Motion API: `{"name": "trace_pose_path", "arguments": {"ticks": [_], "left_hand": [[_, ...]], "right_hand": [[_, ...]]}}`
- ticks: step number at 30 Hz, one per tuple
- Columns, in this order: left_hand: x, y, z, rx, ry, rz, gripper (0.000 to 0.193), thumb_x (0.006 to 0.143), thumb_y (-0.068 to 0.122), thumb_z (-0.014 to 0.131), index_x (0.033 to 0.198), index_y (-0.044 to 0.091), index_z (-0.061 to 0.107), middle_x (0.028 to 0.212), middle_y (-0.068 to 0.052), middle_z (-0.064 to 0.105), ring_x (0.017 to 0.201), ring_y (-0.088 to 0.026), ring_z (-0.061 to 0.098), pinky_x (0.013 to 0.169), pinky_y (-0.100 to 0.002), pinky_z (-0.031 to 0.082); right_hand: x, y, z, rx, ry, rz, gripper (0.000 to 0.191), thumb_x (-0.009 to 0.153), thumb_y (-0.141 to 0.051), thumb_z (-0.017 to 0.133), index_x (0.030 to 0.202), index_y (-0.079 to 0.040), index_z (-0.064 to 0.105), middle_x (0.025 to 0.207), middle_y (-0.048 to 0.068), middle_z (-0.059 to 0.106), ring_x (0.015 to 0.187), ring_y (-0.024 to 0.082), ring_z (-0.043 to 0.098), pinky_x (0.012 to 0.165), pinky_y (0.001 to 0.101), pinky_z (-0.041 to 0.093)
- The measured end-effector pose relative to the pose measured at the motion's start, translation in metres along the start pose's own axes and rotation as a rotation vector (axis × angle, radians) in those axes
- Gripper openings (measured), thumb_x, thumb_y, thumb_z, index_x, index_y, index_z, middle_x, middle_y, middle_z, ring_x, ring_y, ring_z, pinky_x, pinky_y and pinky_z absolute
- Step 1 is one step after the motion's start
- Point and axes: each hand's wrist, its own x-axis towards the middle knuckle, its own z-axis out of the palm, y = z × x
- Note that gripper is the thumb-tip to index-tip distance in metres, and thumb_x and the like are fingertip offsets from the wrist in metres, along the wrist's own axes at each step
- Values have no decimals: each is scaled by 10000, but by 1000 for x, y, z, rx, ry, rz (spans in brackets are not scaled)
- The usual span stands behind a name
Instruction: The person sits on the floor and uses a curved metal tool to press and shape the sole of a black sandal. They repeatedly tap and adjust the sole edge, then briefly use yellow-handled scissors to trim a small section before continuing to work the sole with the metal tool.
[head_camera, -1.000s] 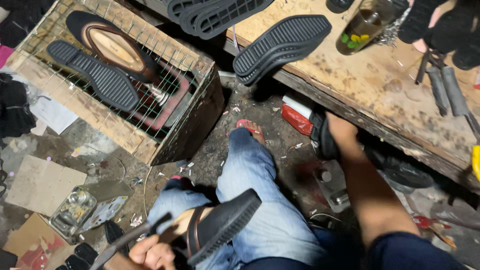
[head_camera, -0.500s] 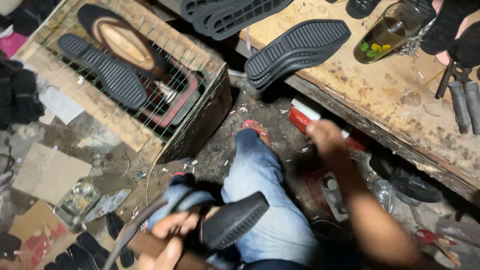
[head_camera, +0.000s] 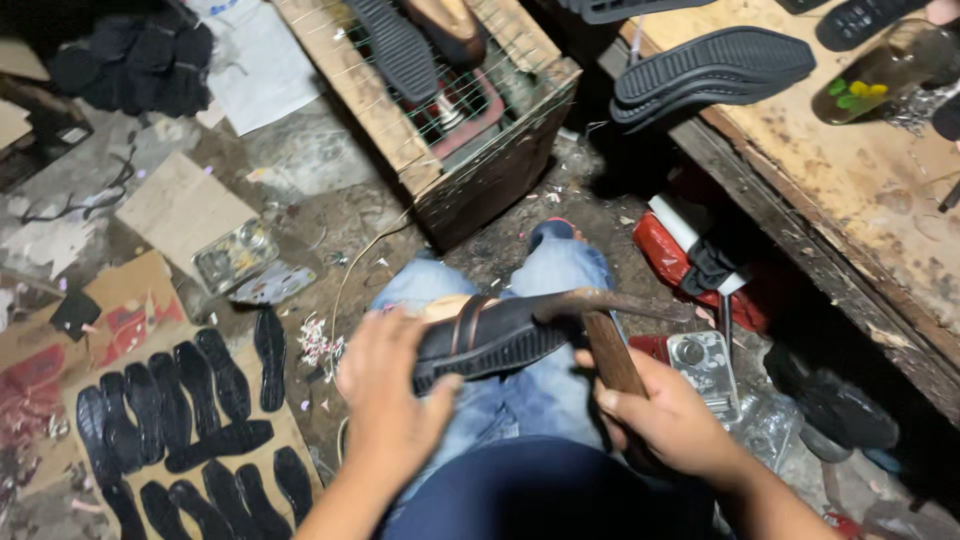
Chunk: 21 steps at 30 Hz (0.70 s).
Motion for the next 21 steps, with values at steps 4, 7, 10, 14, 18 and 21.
{"name": "trace_pose_path", "arguments": {"ticks": [4,7,10,14,18,21], "left_hand": [[-25,-34,-3,-178,-70,-412,850,715,409,811,1448,112,498,1437,-177,523,1264,-386,533,997,-505,444],[-18,-46,7,-245,263,14,626,908,298,813,1391,18,528,1339,-238,616,1219,-383,632,1024,-499,515],[9,-55,3,-940,-86,-559,610,804,274,783,1336,82,554,968,-133,661,698,-188,655,538,-325,546],[40,-49,0,-1030,-111,-584,442,835,278,777,1186,52,631,862,-33,679,550,-91,622,439,-223,518],[54,-44,3,-961,-108,-632,407,832,297,787,1136,56,667,796,-18,674,488,-83,576,419,-224,478],[59,-44,3,-997,-120,-616,408,839,308,790,1132,51,669,781,-13,672,483,-73,567,421,-219,470]], "right_hand": [[-10,34,0,-267,102,66,441,892,-244,625,1270,-19,587,755,55,626,585,159,633,572,331,536],[9,41,4,-592,214,-86,415,950,-309,617,1246,-18,590,829,70,660,702,164,655,657,317,544],[20,14,14,-766,297,-328,473,972,-320,630,1307,4,549,918,91,681,823,182,669,740,323,521],[-4,-47,35,-801,418,-226,513,881,-313,658,1303,-36,566,866,96,693,704,208,654,649,326,525],[-41,-69,59,-325,358,-863,466,992,-299,633,1281,43,502,894,67,655,753,153,654,689,283,554],[-22,-66,78,-535,322,-791,478,999,-300,657,1292,43,498,901,87,658,782,190,669,719,311,540]]}}
